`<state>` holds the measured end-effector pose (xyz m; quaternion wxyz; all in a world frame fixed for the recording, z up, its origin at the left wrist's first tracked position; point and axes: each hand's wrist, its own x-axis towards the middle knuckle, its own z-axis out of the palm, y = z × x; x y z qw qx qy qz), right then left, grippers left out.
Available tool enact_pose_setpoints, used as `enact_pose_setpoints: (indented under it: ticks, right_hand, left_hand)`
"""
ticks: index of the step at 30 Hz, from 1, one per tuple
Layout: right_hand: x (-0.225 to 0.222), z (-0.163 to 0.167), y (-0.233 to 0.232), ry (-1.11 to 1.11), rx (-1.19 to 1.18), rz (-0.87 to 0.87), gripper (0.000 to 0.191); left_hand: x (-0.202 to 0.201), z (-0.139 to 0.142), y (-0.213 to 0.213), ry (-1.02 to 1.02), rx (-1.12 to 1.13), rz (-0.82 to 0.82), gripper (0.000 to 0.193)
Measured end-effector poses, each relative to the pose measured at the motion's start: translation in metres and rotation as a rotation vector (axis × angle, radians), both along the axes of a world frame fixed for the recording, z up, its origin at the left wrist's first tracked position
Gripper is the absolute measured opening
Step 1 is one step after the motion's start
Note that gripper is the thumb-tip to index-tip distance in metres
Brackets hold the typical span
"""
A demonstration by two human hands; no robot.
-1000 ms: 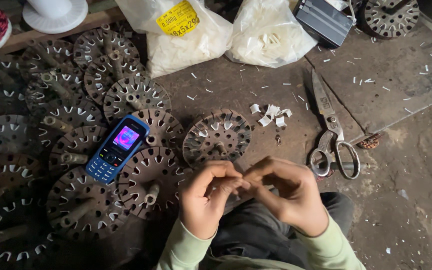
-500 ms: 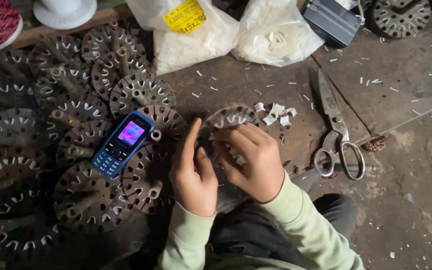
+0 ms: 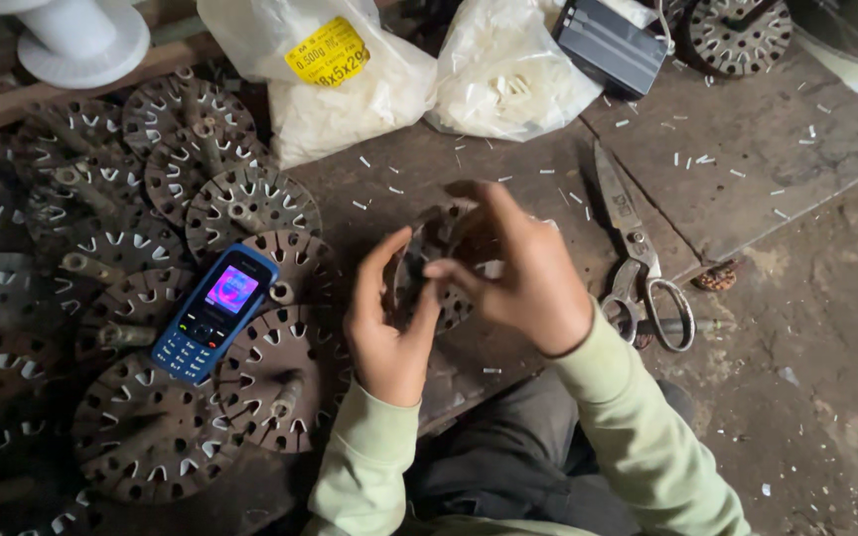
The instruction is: The person cuts small white plastic pieces with scissors and inserts them into the slots of circular metal motor stator plates. The person repeats this process for multiple plates, placing the finished plates on the table.
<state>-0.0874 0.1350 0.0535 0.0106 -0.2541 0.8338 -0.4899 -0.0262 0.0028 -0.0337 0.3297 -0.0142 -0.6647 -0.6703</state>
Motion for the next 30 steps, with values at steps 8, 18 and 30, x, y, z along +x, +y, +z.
enact_pose_setpoints:
  ticks: [8, 18, 30]
  right_hand:
    - [-0.035, -0.019, 0.003, 0.317, -0.063, 0.226, 0.041]
    - [-0.008, -0.026, 0.008, 0.232, -0.153, 0.017, 0.042]
    - [0.041, -0.082, 0.127, 0.468, 0.442, -0.620, 0.041]
  left_hand:
    - [-0.004, -0.011, 0.000, -0.048, 0.132, 0.048, 0.035]
    - [-0.005, -0.013, 0.001, -0.021, 0.054, 0.103, 0.036]
    - [0.027, 0.038, 0.030, 0.174, -0.460, 0.387, 0.030]
